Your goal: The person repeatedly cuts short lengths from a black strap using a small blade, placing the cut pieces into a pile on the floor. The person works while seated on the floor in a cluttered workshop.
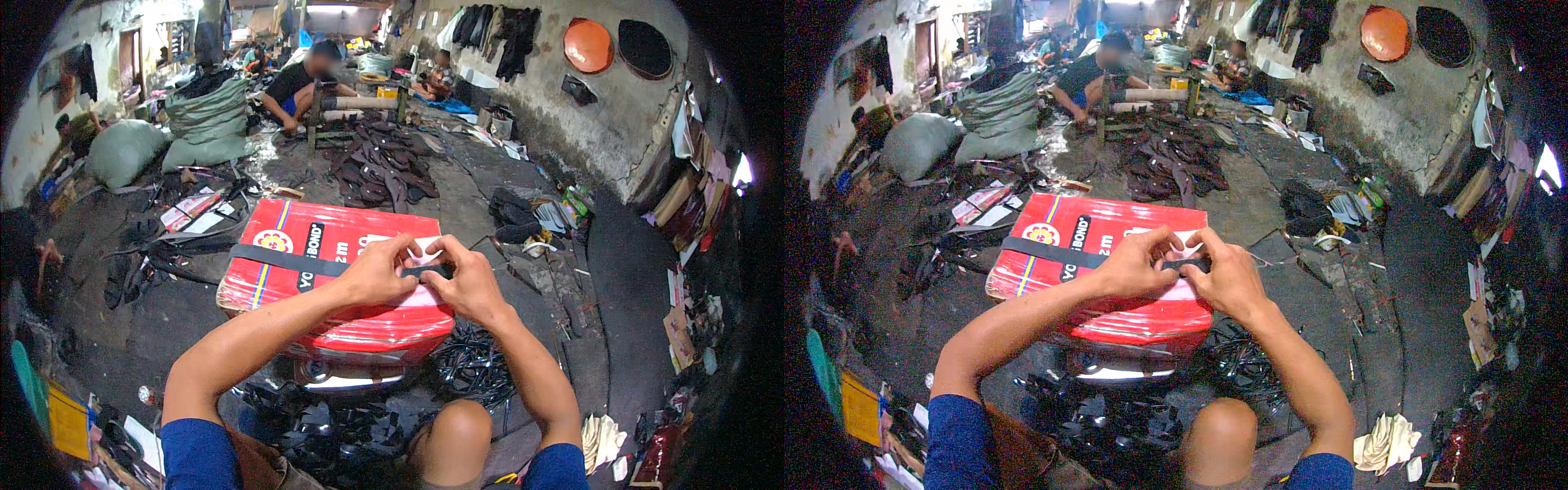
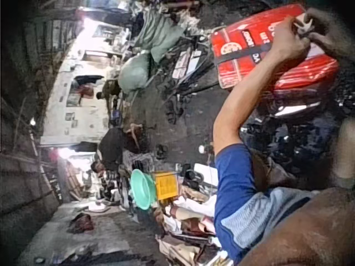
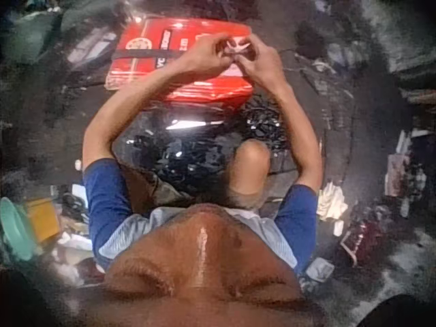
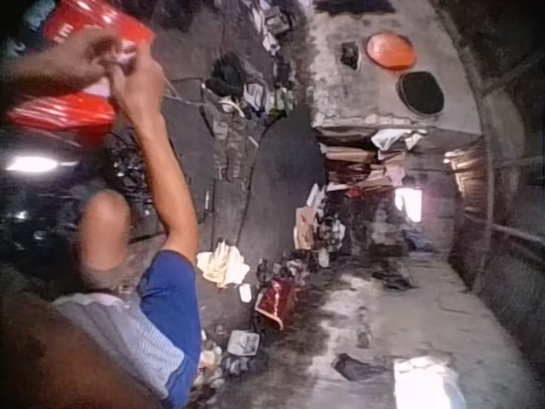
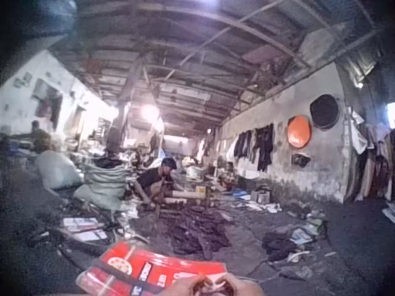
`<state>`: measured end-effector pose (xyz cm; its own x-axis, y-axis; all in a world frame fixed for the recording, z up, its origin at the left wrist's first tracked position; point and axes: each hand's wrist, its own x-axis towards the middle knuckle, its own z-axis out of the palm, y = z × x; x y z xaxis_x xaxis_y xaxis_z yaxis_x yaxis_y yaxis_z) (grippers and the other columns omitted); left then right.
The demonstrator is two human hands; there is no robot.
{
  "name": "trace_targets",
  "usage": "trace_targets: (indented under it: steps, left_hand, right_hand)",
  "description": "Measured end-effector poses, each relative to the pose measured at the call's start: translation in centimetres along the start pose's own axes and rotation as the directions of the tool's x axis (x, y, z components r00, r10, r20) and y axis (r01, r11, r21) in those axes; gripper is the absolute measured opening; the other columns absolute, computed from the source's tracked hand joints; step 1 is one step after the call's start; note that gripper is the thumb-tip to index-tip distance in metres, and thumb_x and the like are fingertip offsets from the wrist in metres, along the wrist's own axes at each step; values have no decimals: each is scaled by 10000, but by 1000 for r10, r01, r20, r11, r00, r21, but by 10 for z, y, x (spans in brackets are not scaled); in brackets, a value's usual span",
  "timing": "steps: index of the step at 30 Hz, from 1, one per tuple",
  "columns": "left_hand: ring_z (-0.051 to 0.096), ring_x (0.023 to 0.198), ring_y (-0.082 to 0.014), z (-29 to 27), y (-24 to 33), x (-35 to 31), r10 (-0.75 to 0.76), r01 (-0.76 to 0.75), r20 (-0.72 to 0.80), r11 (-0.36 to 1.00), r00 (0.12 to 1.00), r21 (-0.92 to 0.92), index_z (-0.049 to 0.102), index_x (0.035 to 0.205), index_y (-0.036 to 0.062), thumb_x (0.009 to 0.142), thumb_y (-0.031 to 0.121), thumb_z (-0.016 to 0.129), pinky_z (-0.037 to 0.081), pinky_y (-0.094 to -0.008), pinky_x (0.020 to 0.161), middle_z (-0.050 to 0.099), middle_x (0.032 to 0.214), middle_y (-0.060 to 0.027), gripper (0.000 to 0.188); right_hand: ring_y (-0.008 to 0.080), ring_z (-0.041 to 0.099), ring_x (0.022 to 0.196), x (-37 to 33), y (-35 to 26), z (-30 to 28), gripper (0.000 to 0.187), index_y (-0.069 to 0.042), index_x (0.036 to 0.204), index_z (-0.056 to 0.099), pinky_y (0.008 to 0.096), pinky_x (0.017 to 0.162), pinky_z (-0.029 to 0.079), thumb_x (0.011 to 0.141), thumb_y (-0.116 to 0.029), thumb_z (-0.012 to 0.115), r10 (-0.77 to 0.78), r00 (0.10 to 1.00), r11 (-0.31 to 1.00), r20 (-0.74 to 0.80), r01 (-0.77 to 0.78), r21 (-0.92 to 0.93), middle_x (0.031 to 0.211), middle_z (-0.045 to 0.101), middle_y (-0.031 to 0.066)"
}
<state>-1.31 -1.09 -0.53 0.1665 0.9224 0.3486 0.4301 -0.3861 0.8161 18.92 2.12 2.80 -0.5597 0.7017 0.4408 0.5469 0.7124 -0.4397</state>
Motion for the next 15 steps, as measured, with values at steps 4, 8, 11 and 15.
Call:
trace_targets:
  steps: [4,8,11,15]
  left_hand:
    - [638,738,-175,2,4,-11,67,-63,-78,996,995,59,706,1023,27,797,146,797,515,-348,657,654,858,-77,271]
    - [673,847,-270,7,3,-12,149,-128,-130,979,980,156,743,997,59,814,158,787,541,-380,747,662,904,-116,213]
    - [686,866,-282,8,1,-13,181,-150,-153,970,972,193,748,979,56,819,142,768,554,-388,771,663,924,-121,183]
    - [693,874,-292,8,-4,-14,273,-233,-152,943,950,237,751,941,39,829,118,735,562,-394,792,664,930,-126,138]
  right_hand:
    - [304,712,783,-8,-12,-14,274,-60,1007,712,411,740,560,804,-224,796,90,995,996,41,-89,-24,947,738,124]
    - [300,699,812,-13,-13,-13,206,-84,971,740,416,737,550,820,-216,787,-30,999,993,-25,26,-118,918,698,93]
    - [298,696,847,-16,-10,-14,172,-91,966,759,415,751,551,830,-195,779,-50,998,990,-35,45,-136,932,686,90]
    - [310,697,850,-16,-6,-13,145,-82,962,778,412,768,556,845,-167,768,-77,997,990,-30,73,-123,948,680,96]
